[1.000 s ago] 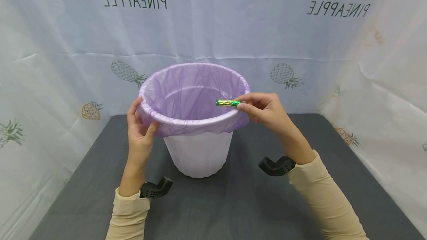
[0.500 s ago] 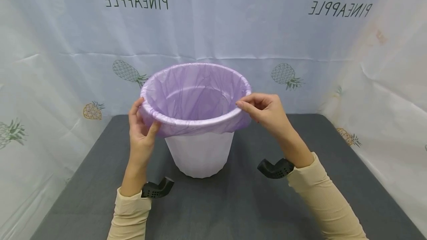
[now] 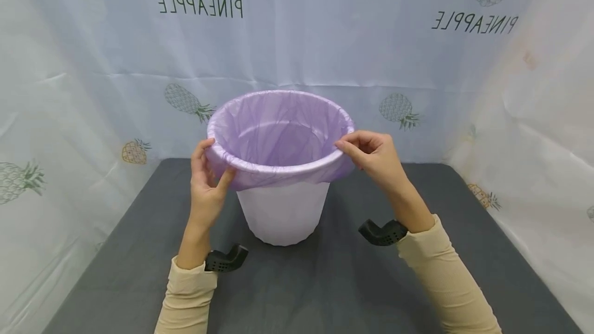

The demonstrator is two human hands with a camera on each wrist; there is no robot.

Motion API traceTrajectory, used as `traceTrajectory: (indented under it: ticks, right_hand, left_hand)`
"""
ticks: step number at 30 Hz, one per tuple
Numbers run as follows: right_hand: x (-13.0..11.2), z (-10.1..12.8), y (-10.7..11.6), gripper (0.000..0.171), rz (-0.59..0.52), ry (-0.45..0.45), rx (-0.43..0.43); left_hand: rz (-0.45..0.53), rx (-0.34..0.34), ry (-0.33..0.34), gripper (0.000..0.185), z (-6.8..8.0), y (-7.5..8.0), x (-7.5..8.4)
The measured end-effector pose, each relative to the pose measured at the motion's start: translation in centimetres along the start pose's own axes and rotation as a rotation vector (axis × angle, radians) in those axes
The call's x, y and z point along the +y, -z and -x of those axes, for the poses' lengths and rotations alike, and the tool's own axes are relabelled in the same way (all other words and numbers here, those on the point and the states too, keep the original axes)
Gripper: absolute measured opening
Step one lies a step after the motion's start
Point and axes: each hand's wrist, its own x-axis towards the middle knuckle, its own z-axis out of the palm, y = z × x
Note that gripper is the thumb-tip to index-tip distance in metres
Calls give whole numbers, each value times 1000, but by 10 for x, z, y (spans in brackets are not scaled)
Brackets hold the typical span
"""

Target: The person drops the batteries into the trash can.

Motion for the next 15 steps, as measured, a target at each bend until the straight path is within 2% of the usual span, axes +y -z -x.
traceTrajectory:
  ticks: [2, 6, 10, 13, 15]
  right_hand:
    - [4, -1, 3, 22, -5, -14, 4]
    - [11, -3, 9, 24, -28, -31, 20]
    - [12, -1, 17, 23, -31, -15, 52]
    - [13, 3, 28, 20, 63, 4, 122]
    - [16, 6, 40, 15, 194, 6, 184]
  left_hand:
    - [-29, 16, -3, 56, 1, -5, -2]
    - [-49, 39, 12, 57, 1, -15, -5]
    - [-98, 37, 36, 60, 0, -15, -7]
    - [-141, 27, 5, 61, -1, -4, -7]
    - [-187, 47, -11, 59, -4, 6, -4]
